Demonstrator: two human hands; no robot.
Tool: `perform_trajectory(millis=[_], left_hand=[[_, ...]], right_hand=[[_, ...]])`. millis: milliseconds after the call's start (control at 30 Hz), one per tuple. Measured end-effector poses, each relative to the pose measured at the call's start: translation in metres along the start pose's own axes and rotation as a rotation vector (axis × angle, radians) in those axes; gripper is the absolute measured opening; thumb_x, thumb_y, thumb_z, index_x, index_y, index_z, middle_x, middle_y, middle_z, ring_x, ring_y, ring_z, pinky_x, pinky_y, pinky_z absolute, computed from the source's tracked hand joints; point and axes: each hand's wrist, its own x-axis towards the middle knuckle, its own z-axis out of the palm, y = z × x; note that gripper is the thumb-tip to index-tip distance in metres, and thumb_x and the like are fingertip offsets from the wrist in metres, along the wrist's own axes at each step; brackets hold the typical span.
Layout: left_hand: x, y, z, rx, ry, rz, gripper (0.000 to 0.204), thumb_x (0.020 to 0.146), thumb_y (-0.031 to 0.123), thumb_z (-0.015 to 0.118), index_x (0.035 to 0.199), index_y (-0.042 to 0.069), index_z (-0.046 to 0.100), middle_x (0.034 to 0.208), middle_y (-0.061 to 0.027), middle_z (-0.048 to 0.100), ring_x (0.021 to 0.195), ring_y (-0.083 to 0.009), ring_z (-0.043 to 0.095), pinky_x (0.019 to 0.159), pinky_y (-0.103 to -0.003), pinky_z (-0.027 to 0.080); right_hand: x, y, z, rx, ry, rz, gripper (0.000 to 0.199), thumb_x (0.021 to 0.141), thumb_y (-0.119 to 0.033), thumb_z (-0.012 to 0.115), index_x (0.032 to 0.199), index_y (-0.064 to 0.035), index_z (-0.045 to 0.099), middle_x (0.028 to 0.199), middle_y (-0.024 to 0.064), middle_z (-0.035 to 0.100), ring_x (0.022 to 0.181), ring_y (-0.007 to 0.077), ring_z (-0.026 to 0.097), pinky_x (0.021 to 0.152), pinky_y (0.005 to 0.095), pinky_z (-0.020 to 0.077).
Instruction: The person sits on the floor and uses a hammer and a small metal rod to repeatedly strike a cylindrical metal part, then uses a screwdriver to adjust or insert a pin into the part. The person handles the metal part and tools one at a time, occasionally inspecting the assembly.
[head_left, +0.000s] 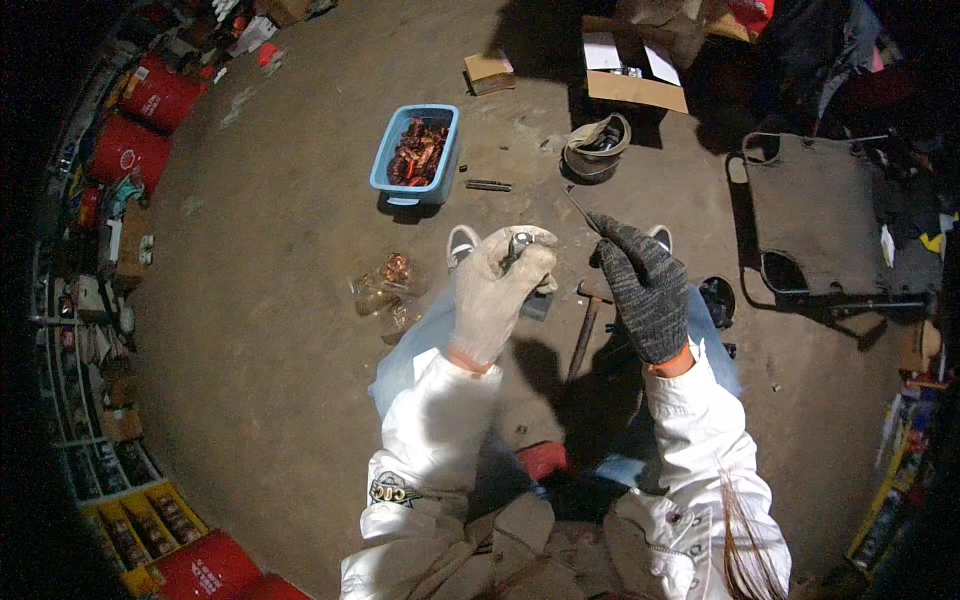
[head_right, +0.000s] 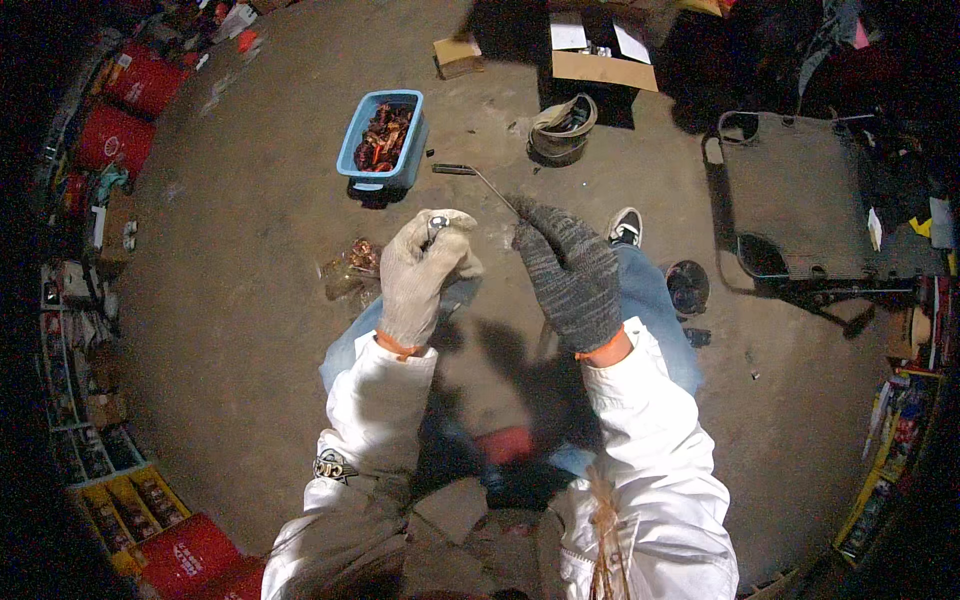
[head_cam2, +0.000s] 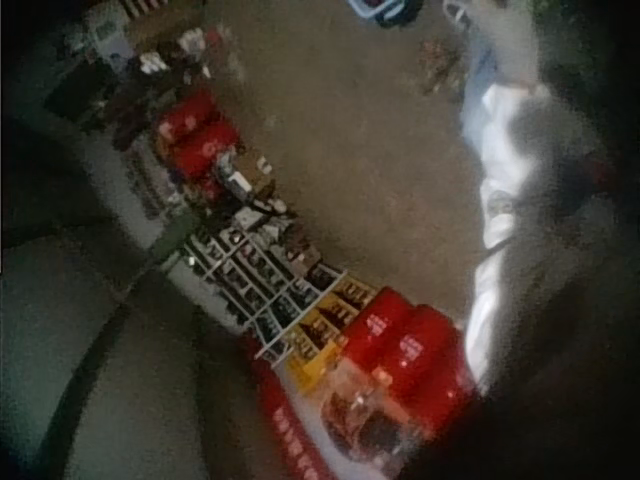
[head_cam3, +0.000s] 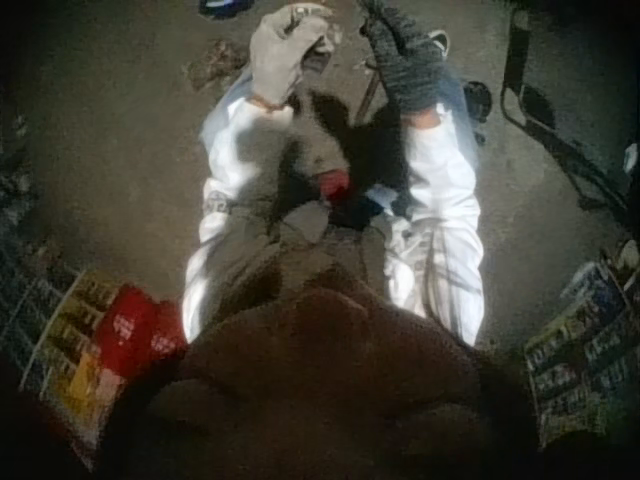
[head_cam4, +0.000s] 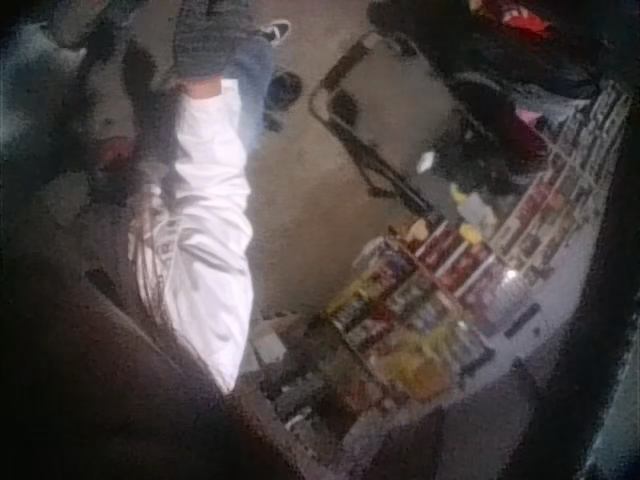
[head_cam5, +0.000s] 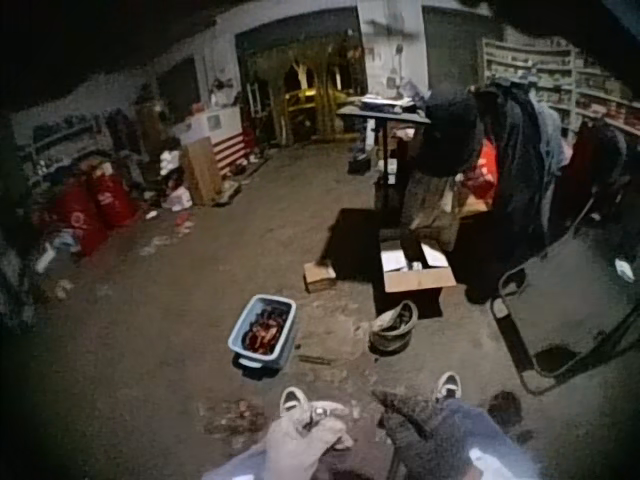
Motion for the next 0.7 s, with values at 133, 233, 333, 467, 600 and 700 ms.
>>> perform_trajectory(millis=[133, 233, 333, 467, 600, 700], left_hand=[[-0.004, 0.001, 0.0, -0.155, -0.156, 0.006, 0.034, 0.091, 0.019, 0.057, 0.114, -0.006, 0.052, 0.076, -0.0034, 0.056, 0.066, -0.0097, 0.052, 0.061, -0.023, 0.044], [-0.006, 0.001, 0.002, -0.141, -0.2, 0.055, 0.034, 0.089, 0.016, 0.057, 0.116, -0.005, 0.053, 0.079, -0.0022, 0.055, 0.071, -0.0087, 0.052, 0.066, -0.022, 0.044], [-0.007, 0.002, 0.003, -0.161, -0.208, 0.018, 0.033, 0.088, 0.006, 0.053, 0.119, -0.005, 0.053, 0.085, -0.0001, 0.056, 0.076, -0.0071, 0.051, 0.071, -0.02, 0.043], [-0.006, 0.005, 0.004, -0.094, -0.169, -0.009, 0.034, 0.086, 0.004, 0.053, 0.12, -0.004, 0.053, 0.088, 0.0003, 0.056, 0.079, -0.0063, 0.05, 0.073, -0.019, 0.042], [-0.005, 0.006, 0.004, 0.031, -0.154, 0.003, 0.034, 0.086, 0.003, 0.053, 0.119, -0.004, 0.053, 0.089, 0.0007, 0.055, 0.081, -0.0057, 0.048, 0.074, -0.019, 0.041], [-0.005, 0.004, 0.004, -0.075, -0.154, -0.009, 0.034, 0.086, 0.003, 0.053, 0.119, -0.003, 0.053, 0.088, 0.001, 0.054, 0.081, -0.0054, 0.048, 0.075, -0.018, 0.04]], right_hand=[[-0.002, -0.007, 0.002, 0.207, -0.102, 0.206, 0.03, 0.086, -0.013, 0.063, 0.113, -0.001, 0.063, 0.102, 0.0153, 0.067, 0.089, 0.0202, 0.065, 0.079, 0.0313, 0.0507], [-0.005, -0.011, 0.005, 0.22, -0.111, 0.186, 0.034, 0.085, -0.014, 0.065, 0.117, -0.0016, 0.062, 0.102, 0.0144, 0.066, 0.09, 0.0192, 0.064, 0.079, 0.0299, 0.05], [-0.006, -0.014, 0.005, 0.27, -0.116, 0.222, 0.037, 0.085, -0.015, 0.065, 0.119, -0.0026, 0.06, 0.102, 0.0137, 0.065, 0.09, 0.0184, 0.063, 0.079, 0.0292, 0.0497], [-0.005, -0.016, 0.005, 0.237, -0.134, 0.218, 0.038, 0.085, -0.014, 0.065, 0.121, -0.0028, 0.059, 0.101, 0.0124, 0.065, 0.089, 0.0171, 0.062, 0.079, 0.0288, 0.05], [-0.004, -0.016, 0.006, 0.217, -0.131, 0.189, 0.041, 0.085, -0.012, 0.064, 0.125, -0.0027, 0.057, 0.105, 0.0119, 0.065, 0.089, 0.015, 0.061, 0.08, 0.0283, 0.0503], [-0.003, -0.014, 0.007, 0.184, -0.13, 0.176, 0.041, 0.086, -0.011, 0.064, 0.125, -0.0028, 0.057, 0.107, 0.0122, 0.065, 0.09, 0.0153, 0.061, 0.081, 0.0287, 0.0504]])
